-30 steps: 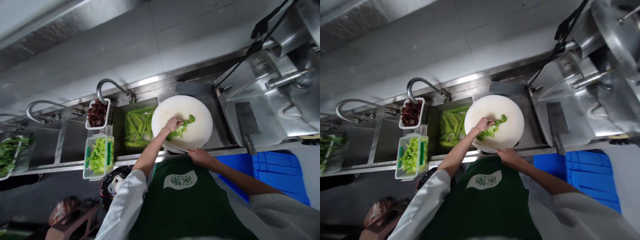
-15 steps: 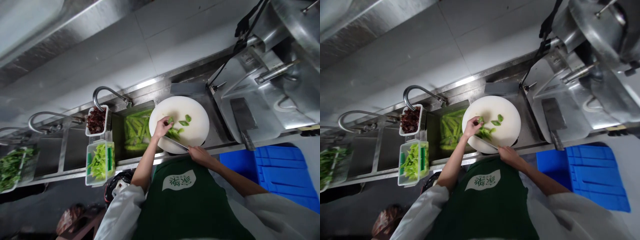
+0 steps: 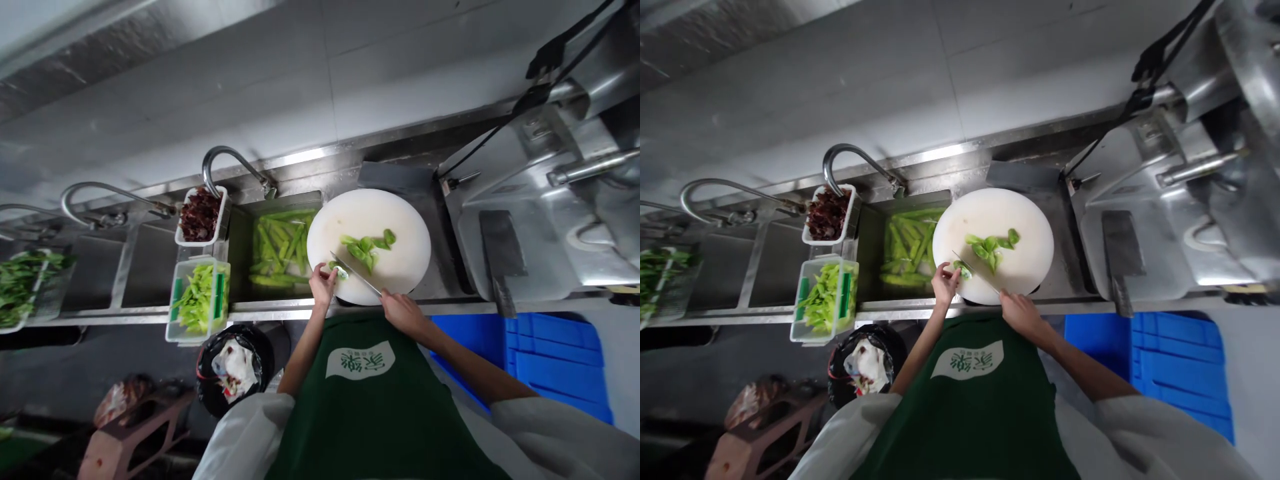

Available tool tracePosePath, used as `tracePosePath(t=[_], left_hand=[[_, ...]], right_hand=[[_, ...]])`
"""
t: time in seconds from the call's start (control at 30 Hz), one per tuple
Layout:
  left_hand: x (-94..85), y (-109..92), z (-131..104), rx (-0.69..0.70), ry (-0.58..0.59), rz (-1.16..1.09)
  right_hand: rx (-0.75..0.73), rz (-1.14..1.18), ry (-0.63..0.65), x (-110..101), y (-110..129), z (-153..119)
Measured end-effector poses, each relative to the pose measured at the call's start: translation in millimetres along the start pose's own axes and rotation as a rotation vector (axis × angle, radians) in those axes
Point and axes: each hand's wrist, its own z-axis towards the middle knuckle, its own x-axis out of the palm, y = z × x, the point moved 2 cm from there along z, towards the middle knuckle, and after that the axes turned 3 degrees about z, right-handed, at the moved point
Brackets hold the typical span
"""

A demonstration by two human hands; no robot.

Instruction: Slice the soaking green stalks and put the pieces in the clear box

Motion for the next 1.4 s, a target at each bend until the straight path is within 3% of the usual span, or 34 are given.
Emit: tracePosePath(t=[0.07, 0.17, 0.27, 0.4, 0.63, 0.97, 1.4], left_hand=[[-4.0, -4, -1, 0.219, -0.035, 0.13], [-4.1, -9, -1, 0.515, 0.031, 0.222], [1.4, -8, -1, 0.625, 0.06, 0.273], [6.5, -3, -2, 0.625, 0.091, 0.305], [7.1, 1, -4, 0.629, 0.055, 0.268], [8.1, 5, -6, 0.585, 0.066, 0.234], [7.6, 5, -10, 0.628, 0.005, 0.275]], right_hand=[[0.003, -0.011, 0.014, 0, 5, 0], [-0.001, -0.032, 0.054, -2, 11, -3], [-0.009, -0.054, 0.089, -5, 16, -12], [0.001, -0.069, 0.097, -8, 22, -22], [-0.038, -0.068, 0.076, -11, 27, -7], [-0.045, -0.11, 0.041, -13, 34, 0], [-0.065, -0.101, 0.033, -20, 42, 3]])
